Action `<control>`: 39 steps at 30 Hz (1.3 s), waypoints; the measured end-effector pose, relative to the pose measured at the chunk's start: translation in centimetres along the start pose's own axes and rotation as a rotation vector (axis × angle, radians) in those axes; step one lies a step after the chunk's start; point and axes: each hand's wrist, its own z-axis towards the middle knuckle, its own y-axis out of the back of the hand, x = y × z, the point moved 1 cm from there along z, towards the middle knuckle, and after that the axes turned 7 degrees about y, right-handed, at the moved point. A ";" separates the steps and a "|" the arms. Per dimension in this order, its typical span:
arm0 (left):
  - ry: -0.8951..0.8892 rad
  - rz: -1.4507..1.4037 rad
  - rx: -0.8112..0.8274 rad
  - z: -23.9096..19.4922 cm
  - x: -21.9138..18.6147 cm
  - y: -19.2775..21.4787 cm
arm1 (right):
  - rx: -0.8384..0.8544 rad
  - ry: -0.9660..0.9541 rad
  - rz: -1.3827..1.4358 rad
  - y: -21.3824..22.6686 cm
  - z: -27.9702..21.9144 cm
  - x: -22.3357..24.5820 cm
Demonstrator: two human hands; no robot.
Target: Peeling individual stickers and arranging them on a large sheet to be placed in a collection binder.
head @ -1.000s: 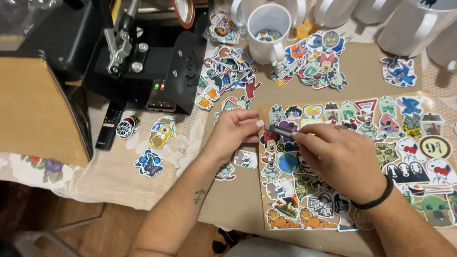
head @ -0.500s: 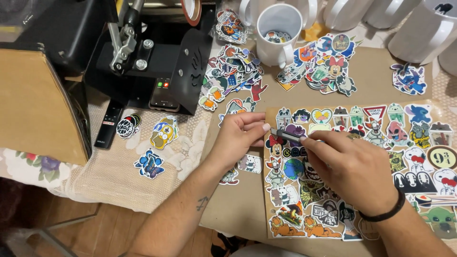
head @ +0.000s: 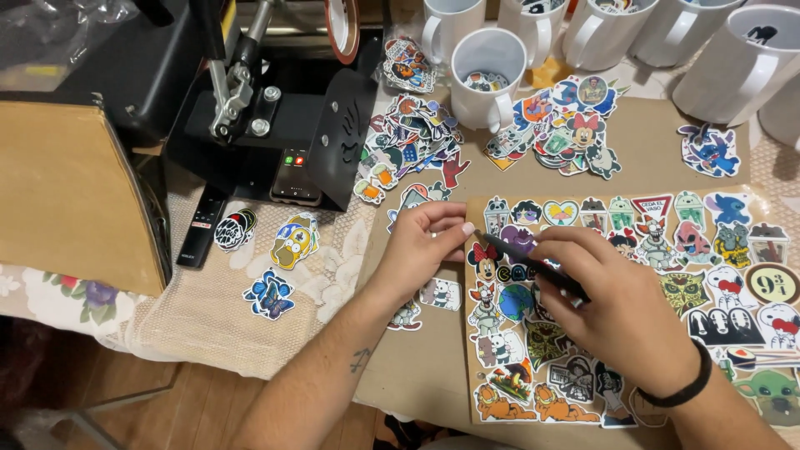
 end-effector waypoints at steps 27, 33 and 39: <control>-0.004 -0.022 -0.003 0.9 1.0 0.2 | 0.034 -0.152 0.032 -0.3 -0.6 -0.5; 0.003 0.016 -0.016 0.6 0.7 0.0 | -0.001 0.061 -0.175 -0.4 -0.7 -0.9; 0.078 0.044 0.023 0.1 0.2 -0.2 | -0.139 0.023 -0.118 1.6 -0.4 -0.3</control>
